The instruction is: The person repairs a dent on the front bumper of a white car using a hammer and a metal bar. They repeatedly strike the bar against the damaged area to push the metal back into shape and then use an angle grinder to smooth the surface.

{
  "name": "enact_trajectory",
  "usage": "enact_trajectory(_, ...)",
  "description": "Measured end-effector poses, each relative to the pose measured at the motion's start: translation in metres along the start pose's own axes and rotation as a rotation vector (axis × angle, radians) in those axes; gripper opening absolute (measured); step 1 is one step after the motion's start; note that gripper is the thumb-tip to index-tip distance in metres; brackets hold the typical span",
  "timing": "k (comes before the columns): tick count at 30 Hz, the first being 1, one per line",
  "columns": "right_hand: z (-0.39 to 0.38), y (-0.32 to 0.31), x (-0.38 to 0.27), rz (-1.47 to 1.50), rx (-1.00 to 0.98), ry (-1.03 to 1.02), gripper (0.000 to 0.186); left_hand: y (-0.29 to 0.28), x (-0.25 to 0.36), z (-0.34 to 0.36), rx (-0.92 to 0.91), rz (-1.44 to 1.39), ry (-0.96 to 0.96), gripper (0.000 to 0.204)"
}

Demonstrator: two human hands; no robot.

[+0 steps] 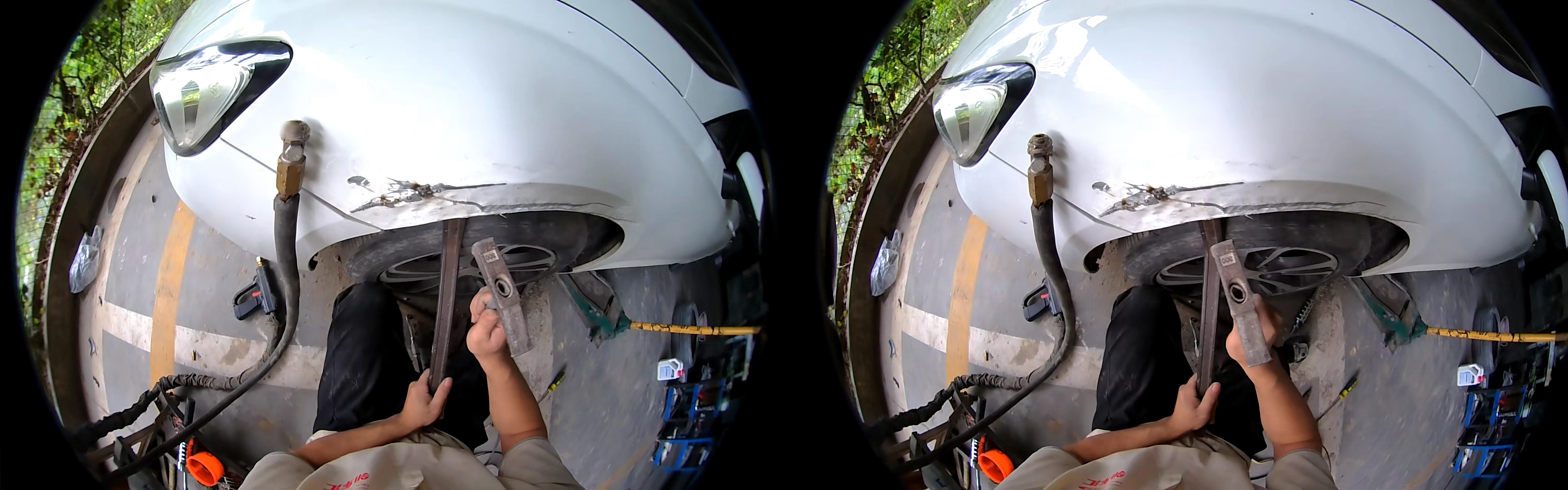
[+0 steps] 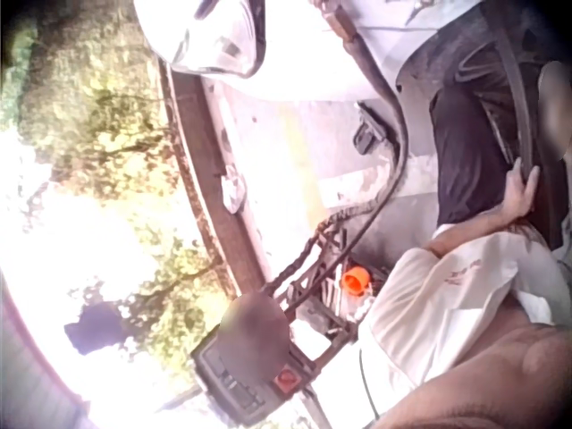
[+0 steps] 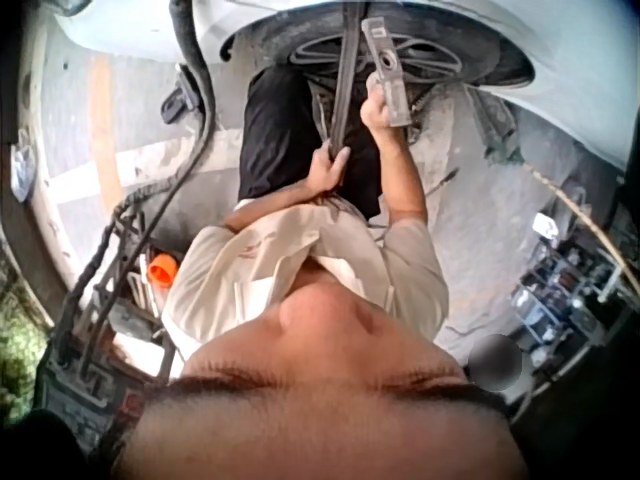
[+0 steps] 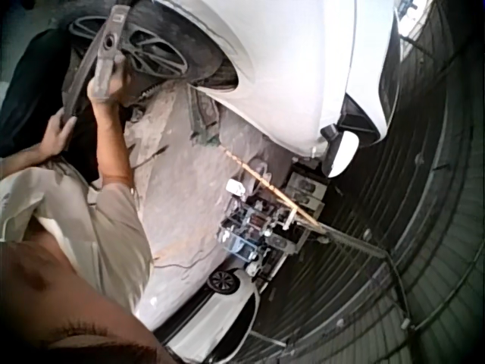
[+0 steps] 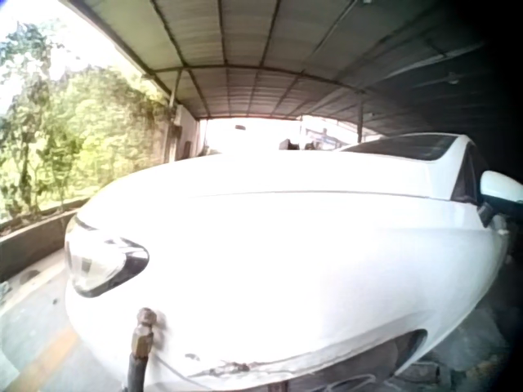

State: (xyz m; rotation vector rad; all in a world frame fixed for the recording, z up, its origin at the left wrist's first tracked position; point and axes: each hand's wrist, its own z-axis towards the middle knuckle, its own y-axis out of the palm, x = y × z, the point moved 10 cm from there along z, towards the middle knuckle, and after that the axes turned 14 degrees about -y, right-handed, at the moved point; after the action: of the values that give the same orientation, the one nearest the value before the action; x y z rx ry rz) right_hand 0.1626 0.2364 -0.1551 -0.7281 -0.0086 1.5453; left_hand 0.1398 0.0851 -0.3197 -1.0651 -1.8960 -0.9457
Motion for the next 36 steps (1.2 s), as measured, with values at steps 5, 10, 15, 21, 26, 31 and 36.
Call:
enact_trajectory(5, 0.036, 0.000, -0.036, 0.120, -0.022, -0.082, 0.012, 0.002, -0.007, 0.010, 0.048, 0.045, 0.043, 0.028)
enact_trajectory(10, 0.053, -0.007, -0.065, 0.060, 0.092, -0.344, 0.019, 0.000, 0.005, 0.007, 0.093, 0.092, 0.165, 0.027)
enact_trajectory(15, 0.047, 0.010, -0.023, -0.197, -0.006, -0.156, 0.012, 0.000, -0.002, 0.009, 0.045, 0.041, 0.015, 0.027)
enact_trajectory(21, 0.030, -0.015, -0.044, 0.011, 0.229, -0.296, 0.014, -0.003, 0.009, 0.001, 0.093, 0.067, 0.153, 0.025)
enact_trajectory(26, 0.031, -0.019, -0.017, -0.192, 0.227, -0.024, 0.007, 0.000, -0.005, -0.002, 0.030, 0.008, -0.023, 0.025)
enact_trajectory(31, 0.029, -0.032, -0.024, 0.006, 0.315, -0.041, 0.004, 0.001, 0.003, -0.009, 0.063, 0.031, 0.044, 0.019)
enact_trajectory(36, 0.042, -0.036, -0.041, -0.106, 0.264, -0.091, 0.003, 0.010, 0.017, -0.010, 0.045, 0.002, 0.033, 0.019)
